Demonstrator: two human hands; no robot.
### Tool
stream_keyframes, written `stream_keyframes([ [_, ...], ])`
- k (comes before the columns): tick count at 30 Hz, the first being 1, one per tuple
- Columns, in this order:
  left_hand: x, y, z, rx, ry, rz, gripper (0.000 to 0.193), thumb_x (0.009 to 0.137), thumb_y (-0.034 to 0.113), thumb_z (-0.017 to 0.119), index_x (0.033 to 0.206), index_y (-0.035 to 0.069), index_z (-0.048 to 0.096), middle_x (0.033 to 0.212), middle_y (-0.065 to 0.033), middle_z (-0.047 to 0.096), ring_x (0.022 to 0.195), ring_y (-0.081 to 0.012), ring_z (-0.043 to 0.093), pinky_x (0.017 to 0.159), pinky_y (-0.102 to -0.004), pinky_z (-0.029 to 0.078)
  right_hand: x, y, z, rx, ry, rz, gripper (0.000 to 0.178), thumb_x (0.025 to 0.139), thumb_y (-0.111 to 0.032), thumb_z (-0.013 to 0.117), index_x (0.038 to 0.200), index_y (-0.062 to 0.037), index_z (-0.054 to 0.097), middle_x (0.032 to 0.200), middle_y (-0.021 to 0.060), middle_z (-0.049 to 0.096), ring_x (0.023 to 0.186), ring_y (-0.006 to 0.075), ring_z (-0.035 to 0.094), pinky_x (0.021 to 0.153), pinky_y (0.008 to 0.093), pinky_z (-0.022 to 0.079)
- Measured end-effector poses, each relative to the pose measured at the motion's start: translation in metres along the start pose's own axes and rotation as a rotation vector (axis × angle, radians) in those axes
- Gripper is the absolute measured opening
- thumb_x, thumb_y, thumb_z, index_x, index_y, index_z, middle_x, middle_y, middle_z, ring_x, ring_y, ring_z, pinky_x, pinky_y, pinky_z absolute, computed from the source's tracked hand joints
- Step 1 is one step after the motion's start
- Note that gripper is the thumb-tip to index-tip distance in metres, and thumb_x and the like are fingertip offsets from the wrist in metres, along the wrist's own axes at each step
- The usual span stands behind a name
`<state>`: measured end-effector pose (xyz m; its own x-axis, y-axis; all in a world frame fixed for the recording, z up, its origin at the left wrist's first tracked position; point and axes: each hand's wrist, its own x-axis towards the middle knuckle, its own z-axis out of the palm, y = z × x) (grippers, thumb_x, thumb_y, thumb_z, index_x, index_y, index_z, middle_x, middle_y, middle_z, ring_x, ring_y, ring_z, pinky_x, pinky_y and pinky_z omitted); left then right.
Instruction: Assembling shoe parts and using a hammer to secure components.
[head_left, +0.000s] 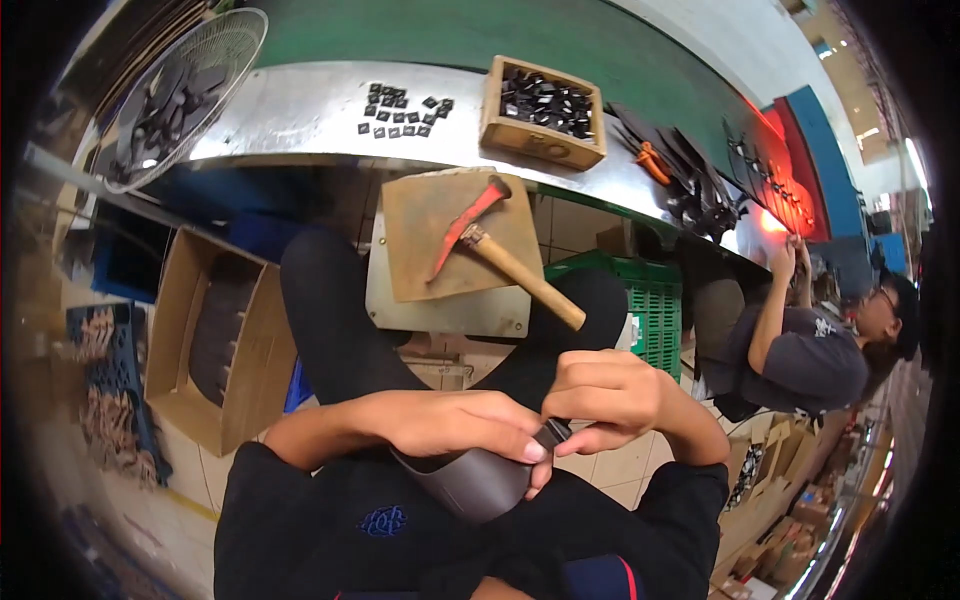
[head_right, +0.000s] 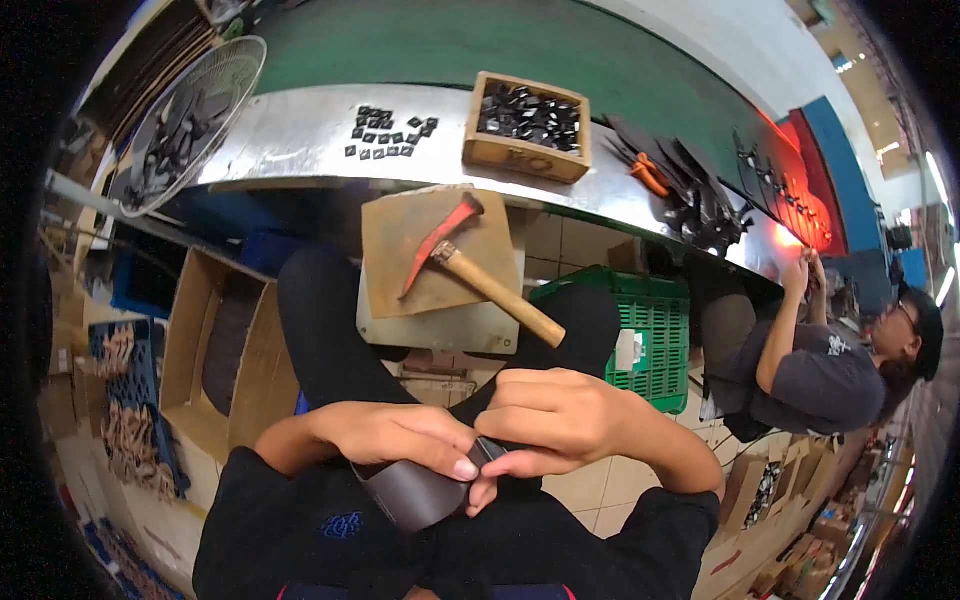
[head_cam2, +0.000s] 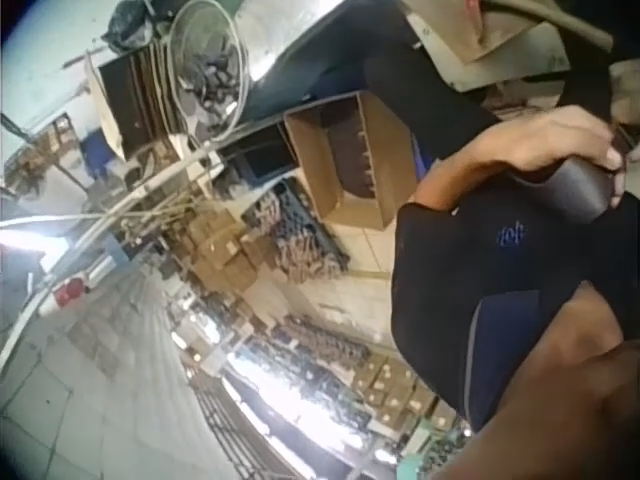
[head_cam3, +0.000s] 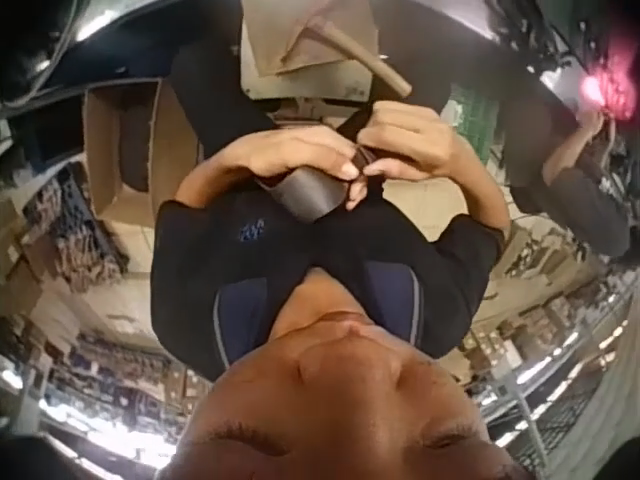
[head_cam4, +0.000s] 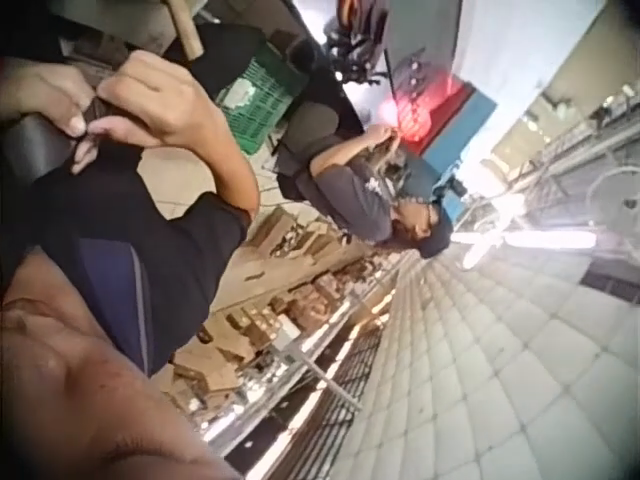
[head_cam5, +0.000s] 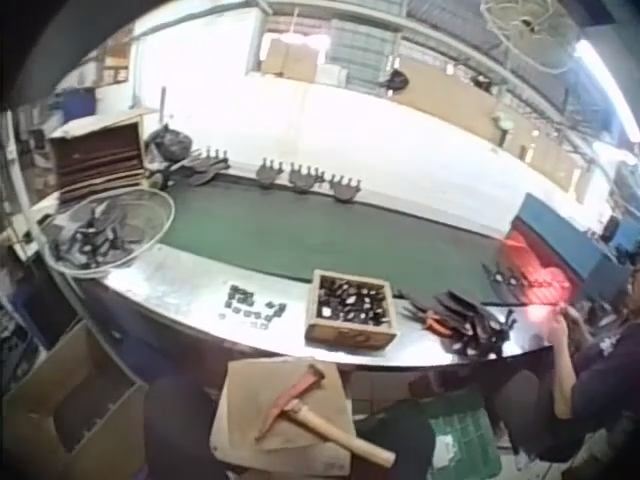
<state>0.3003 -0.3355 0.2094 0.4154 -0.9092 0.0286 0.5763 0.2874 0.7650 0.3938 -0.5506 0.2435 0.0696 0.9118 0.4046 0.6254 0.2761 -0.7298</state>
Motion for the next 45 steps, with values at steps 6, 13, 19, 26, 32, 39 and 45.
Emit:
stream_keyframes([
  [6, -0.008, 0.005, -0.001, 0.211, 0.122, 0.061, 0.039, 0.107, 0.03, 0.044, 0.104, -0.002, 0.067, 0.099, -0.0095, 0.067, 0.098, -0.0169, 0.061, 0.09, -0.0313, 0.045, 0.001, 0.011, 0.0, 0.007, 0.005, 0.071, 0.043, 0.087, -0.038, 0.076, 0.1, 0.0031, 0.07, 0.087, 0.011, 0.067, 0.072, 0.0263, 0.063, 0.062, 0.0348, 0.051],
  [13, -0.021, 0.005, 0.001, 0.206, 0.431, 0.148, 0.034, 0.108, 0.028, 0.044, 0.106, 0.0, 0.062, 0.101, -0.0069, 0.063, 0.103, -0.0143, 0.058, 0.096, -0.0296, 0.043, -0.008, 0.047, 0.028, 0.298, 0.268, 0.385, 0.074, 0.092, -0.067, 0.054, 0.116, 0.001, 0.068, 0.102, 0.0136, 0.068, 0.09, 0.0227, 0.066, 0.077, 0.0319, 0.053],
  [19, -0.117, 0.086, -0.042, 1.121, 1.844, 0.335, 0.039, 0.101, 0.038, 0.051, 0.104, 0.005, 0.071, 0.09, -0.006, 0.065, 0.083, -0.0147, 0.06, 0.079, -0.0268, 0.047, -0.079, 0.064, 0.019, 0.26, 0.769, 0.548, 0.06, 0.103, -0.052, 0.048, 0.109, 0.0042, 0.066, 0.089, 0.0112, 0.067, 0.079, 0.0184, 0.066, 0.071, 0.0305, 0.054],
  [26, -0.47, 0.179, -0.178, 1.22, 2.396, 1.16, 0.055, 0.105, 0.037, 0.054, 0.129, -0.012, 0.055, 0.131, -0.0198, 0.061, 0.119, -0.0253, 0.058, 0.103, -0.0376, 0.045, -0.112, 0.084, -0.05, -0.097, 1.247, 0.706, 0.026, 0.106, -0.018, 0.052, 0.105, 0.0023, 0.068, 0.081, 0.0037, 0.066, 0.069, 0.0082, 0.059, 0.063, 0.0218, 0.047],
  [32, -0.475, 0.122, -0.263, 1.492, 2.647, 0.286, 0.066, 0.096, 0.035, 0.066, 0.142, -0.009, 0.046, 0.144, -0.0282, 0.05, 0.134, -0.0402, 0.048, 0.113, -0.043, 0.036, -0.171, 0.105, -0.097, -0.612, 1.369, 0.891, 0.022, 0.102, -0.018, 0.057, 0.102, 0.0012, 0.068, 0.078, 0.0085, 0.067, 0.064, 0.0133, 0.061, 0.061, 0.0256, 0.048],
  [39, -0.252, 0.058, -0.234, 1.531, 2.044, 0.349, 0.045, 0.098, 0.009, 0.057, 0.141, -0.003, 0.05, 0.149, -0.0201, 0.047, 0.141, -0.033, 0.042, 0.118, -0.0407, 0.028, -0.191, 0.173, -0.171, -1.327, 1.016, 1.13, 0.034, 0.098, -0.033, 0.059, 0.114, -0.0034, 0.058, 0.096, 0.0189, 0.068, 0.082, 0.0414, 0.069, 0.073, 0.0518, 0.056],
  [45, -0.204, 0.057, -0.2, 1.368, 1.912, 0.419, 0.038, 0.101, 0.012, 0.054, 0.135, -0.005, 0.054, 0.15, -0.0197, 0.047, 0.14, -0.0307, 0.044, 0.115, -0.0385, 0.031, -0.161, 0.233, -0.215, -1.11, 1.006, 1.392, 0.034, 0.092, -0.037, 0.066, 0.1, -0.0037, 0.065, 0.092, 0.0208, 0.073, 0.084, 0.0408, 0.071, 0.075, 0.0513, 0.057],
])
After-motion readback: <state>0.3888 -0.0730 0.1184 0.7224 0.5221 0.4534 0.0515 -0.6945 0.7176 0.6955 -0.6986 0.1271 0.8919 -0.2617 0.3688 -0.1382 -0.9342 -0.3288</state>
